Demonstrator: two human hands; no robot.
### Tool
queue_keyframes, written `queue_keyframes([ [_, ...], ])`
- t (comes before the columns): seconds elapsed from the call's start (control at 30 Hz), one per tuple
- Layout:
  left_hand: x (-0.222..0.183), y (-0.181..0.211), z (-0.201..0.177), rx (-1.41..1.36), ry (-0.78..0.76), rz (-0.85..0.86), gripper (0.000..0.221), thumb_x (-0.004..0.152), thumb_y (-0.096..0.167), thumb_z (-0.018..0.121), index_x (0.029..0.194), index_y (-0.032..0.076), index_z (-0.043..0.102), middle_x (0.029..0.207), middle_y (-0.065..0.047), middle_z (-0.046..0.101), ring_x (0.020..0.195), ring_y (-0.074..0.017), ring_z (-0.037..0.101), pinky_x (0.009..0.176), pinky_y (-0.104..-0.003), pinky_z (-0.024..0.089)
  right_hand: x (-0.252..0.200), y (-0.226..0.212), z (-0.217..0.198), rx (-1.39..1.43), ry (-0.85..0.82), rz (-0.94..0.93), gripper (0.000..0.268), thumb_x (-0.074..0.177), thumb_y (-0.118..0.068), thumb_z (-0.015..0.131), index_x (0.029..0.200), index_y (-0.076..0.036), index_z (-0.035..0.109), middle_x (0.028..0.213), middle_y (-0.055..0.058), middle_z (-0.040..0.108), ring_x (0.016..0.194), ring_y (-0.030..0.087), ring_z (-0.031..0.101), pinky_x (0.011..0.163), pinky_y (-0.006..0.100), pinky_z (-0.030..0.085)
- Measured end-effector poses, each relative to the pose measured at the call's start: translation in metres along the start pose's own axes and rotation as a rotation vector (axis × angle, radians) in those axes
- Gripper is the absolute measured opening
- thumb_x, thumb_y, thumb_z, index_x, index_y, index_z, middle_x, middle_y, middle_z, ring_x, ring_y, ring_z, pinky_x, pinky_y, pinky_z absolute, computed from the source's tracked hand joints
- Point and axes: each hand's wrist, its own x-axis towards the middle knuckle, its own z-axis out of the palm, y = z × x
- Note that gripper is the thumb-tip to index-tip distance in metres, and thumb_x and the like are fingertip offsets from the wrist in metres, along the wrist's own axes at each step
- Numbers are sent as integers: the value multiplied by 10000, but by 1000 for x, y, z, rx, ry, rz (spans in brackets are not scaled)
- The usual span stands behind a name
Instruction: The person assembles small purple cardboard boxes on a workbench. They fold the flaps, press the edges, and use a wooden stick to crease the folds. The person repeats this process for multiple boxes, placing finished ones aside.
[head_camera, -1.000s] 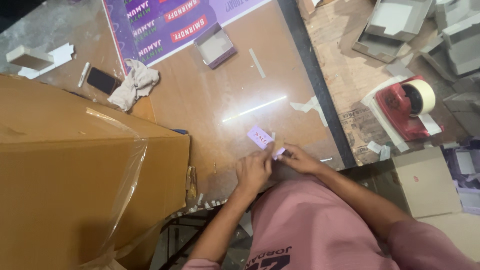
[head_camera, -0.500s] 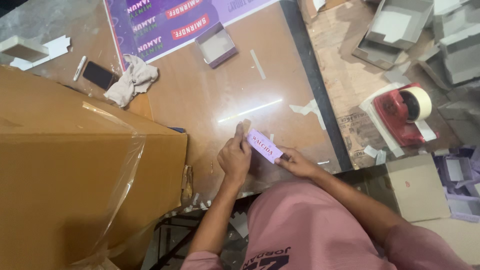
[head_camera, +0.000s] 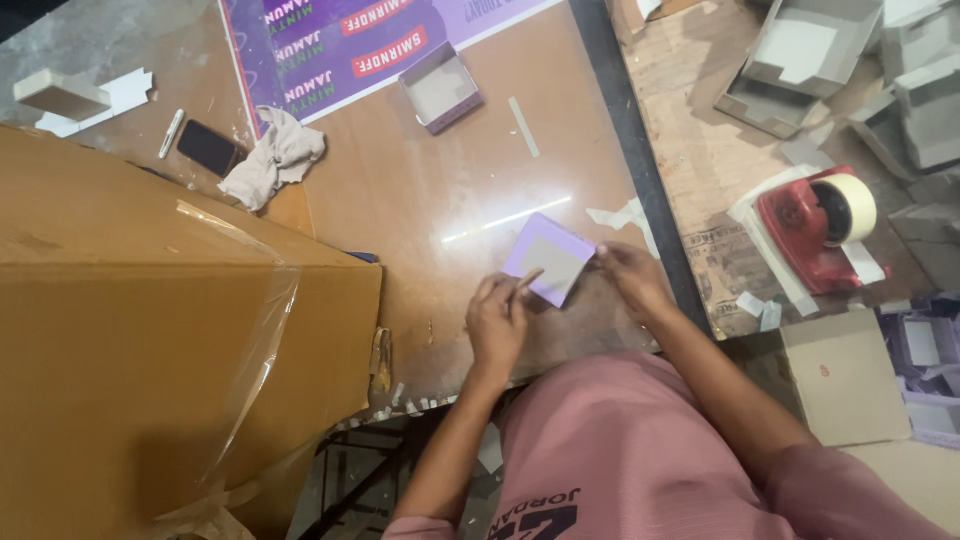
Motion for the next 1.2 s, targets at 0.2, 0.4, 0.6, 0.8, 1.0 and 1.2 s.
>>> queue_keyframes([
  [0.2, 40, -16, 31, 95, 91, 6, 235, 920, 51, 632, 1133, 50, 734, 918, -149, 670, 885, -368, 647, 768, -464, 520, -27, -57, 9, -953, 152, -354, 1150, 640, -501, 914, 1511, 33, 385, 1485, 301, 470, 1381, 417, 448, 1150, 531, 345],
  [0.4, 80, -21, 85, 432, -4, 119, 227, 893, 50, 596, 1089, 61, 711, 952, -112, 667, 897, -312, 651, 759, -442, 520, -38, -30, 44, -964, 23, -526, 1559, 504, -621, 935, 1569, 96, 51, 1560, 325, 274, 1438, 487, 265, 1201, 560, 208],
  [0.6, 60, -23, 109, 313, 2, 388, 284, 822, 11, 594, 1082, 59, 695, 953, -95, 643, 921, -298, 626, 775, -446, 488, -21, -1, 38, -877, 105, -585, 1430, 538, -480, 922, 1534, 138, 103, 1471, 301, 432, 1392, 472, 378, 1211, 544, 231],
  [0.8, 28, -8, 97, 232, -302, 409, 255, 796, 59, 635, 1039, 45, 712, 925, -81, 641, 950, -289, 632, 775, -456, 459, -24, 11, 37, -762, 133, -678, 1165, 808, -305, 833, 1627, 117, 120, 1586, 258, 454, 1433, 454, 424, 1245, 491, 299],
  [1.0, 86, -40, 61, 194, -17, 498, 245, 816, 42, 617, 988, 129, 768, 982, -72, 656, 944, -281, 591, 831, -450, 429, -28, -15, 47, -871, 138, -556, 1420, 442, -398, 955, 1515, 117, 180, 1464, 254, 454, 1360, 448, 379, 1167, 487, 294],
  [1.2, 123, -65, 80, 210, -203, 593, 301, 846, -2, 583, 1045, 131, 766, 917, -64, 603, 941, -287, 569, 846, -437, 423, -33, -28, 50, -902, 154, -516, 1349, 482, -443, 958, 1505, 97, 266, 1460, 245, 470, 1381, 438, 376, 1180, 490, 304],
])
